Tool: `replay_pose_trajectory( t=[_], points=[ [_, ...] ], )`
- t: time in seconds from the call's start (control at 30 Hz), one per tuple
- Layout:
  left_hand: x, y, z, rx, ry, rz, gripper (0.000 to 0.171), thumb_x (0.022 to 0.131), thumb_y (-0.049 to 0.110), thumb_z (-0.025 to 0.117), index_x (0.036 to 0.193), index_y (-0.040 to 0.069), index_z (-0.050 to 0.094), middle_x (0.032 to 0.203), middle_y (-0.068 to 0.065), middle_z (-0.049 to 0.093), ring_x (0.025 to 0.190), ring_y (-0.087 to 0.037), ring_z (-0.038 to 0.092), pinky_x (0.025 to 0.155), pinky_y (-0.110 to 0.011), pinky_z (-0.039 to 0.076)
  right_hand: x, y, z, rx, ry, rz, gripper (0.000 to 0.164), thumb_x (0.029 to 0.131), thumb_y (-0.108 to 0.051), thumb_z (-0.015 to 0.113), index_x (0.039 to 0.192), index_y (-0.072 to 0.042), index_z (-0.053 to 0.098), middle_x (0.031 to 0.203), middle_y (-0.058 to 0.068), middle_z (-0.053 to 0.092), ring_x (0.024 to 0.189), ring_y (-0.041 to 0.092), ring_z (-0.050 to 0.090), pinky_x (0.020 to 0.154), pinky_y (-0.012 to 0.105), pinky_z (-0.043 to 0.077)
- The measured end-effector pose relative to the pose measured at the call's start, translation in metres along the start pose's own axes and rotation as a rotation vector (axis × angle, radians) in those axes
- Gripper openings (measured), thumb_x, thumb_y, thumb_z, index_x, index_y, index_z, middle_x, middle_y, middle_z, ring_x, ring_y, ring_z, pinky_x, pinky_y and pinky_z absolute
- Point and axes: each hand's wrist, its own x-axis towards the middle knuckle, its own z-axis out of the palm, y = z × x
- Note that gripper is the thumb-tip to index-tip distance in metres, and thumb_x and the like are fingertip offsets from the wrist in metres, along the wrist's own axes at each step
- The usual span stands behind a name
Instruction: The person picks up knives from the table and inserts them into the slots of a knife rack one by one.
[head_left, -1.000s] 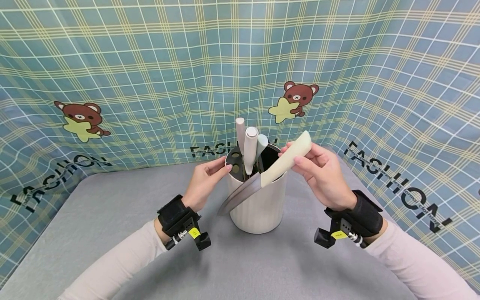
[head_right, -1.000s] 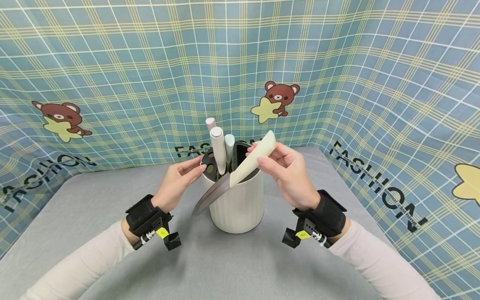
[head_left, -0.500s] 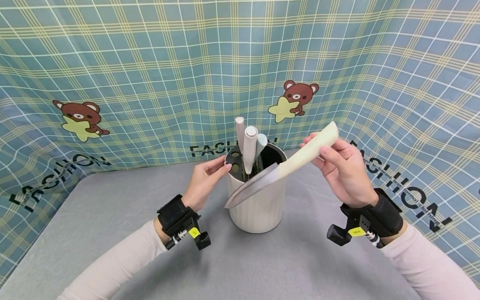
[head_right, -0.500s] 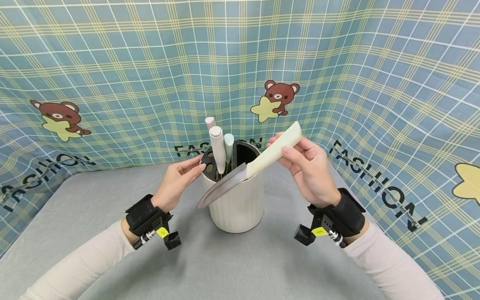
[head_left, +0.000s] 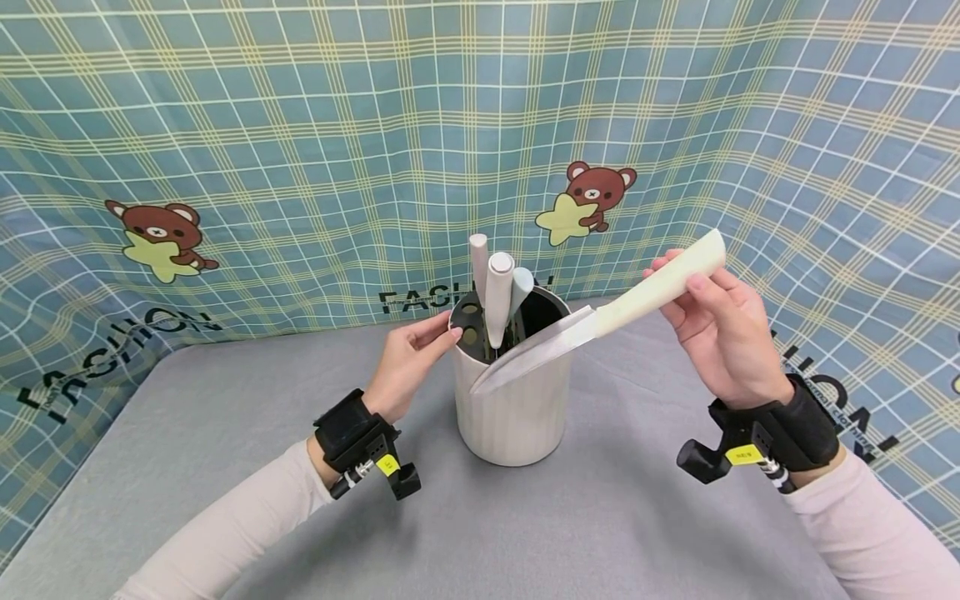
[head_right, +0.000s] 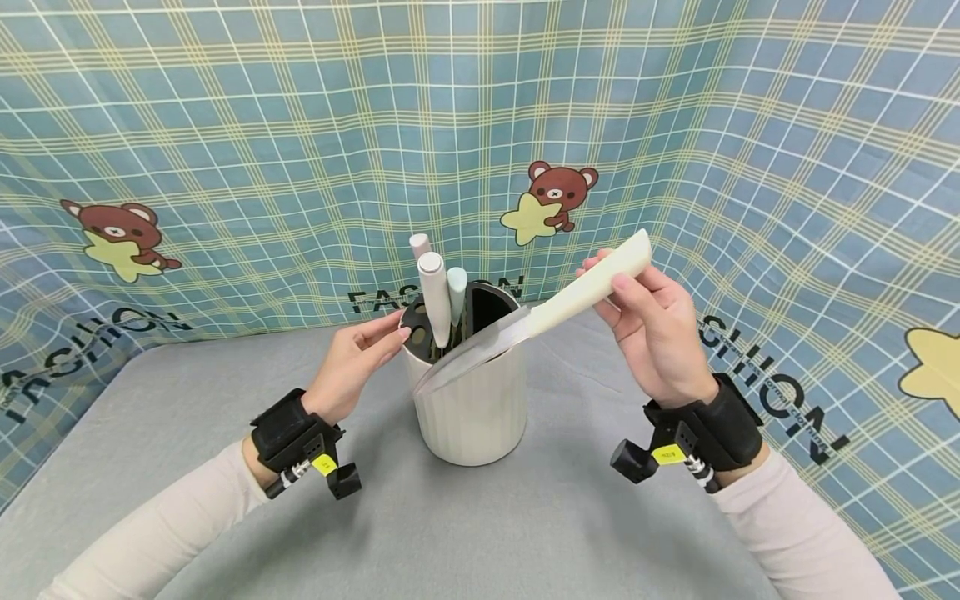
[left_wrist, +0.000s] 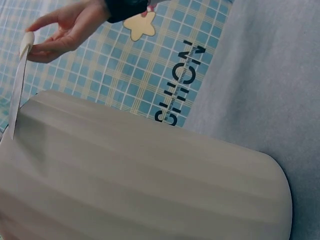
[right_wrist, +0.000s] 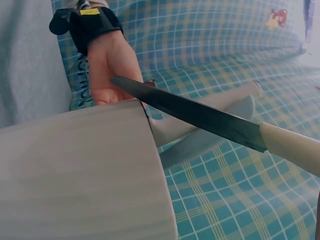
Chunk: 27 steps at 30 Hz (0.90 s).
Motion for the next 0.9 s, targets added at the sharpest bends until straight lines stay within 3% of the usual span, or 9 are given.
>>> replay_pose_trajectory(
  t=[0.43, 0.67, 0.9],
  points=[
    [0.0, -0.001, 0.0, -0.002, 0.001, -0.008, 0.05, 0.099, 0.014, 0.057, 0.146, 0.004, 0.043, 0.149, -0.013, 0.044, 0.138, -0.022, 0.041, 0.114, -0.03, 0.041, 0.002, -0.015, -0.014, 0.122, 0.007, -0.005, 0.029, 0.102, 0.008, 0.034, 0.123, 0.016, 0.052, 0.117, 0.022, 0.06, 0.11, 0.03, 0.062, 0.102, 0.034, 0.053],
    [0.0, -0.001, -0.001, -0.005, -0.004, 0.006, 0.049, 0.1, 0.012, 0.055, 0.146, 0.002, 0.041, 0.149, -0.015, 0.043, 0.138, -0.024, 0.041, 0.114, -0.031, 0.042, 0.004, -0.019, -0.021, 0.119, 0.054, -0.017, 0.028, 0.102, 0.006, 0.034, 0.12, 0.015, 0.054, 0.114, 0.022, 0.062, 0.108, 0.029, 0.063, 0.102, 0.033, 0.053],
    [0.0, -0.001, -0.001, -0.003, 0.003, -0.002, 0.049, 0.099, 0.014, 0.056, 0.146, 0.003, 0.043, 0.149, -0.014, 0.044, 0.138, -0.022, 0.042, 0.114, -0.03, 0.042, 0.007, -0.025, -0.033, 0.283, 0.05, 0.043, 0.03, 0.103, 0.004, 0.032, 0.119, 0.018, 0.054, 0.113, 0.027, 0.062, 0.109, 0.033, 0.063, 0.104, 0.035, 0.051]
  ],
)
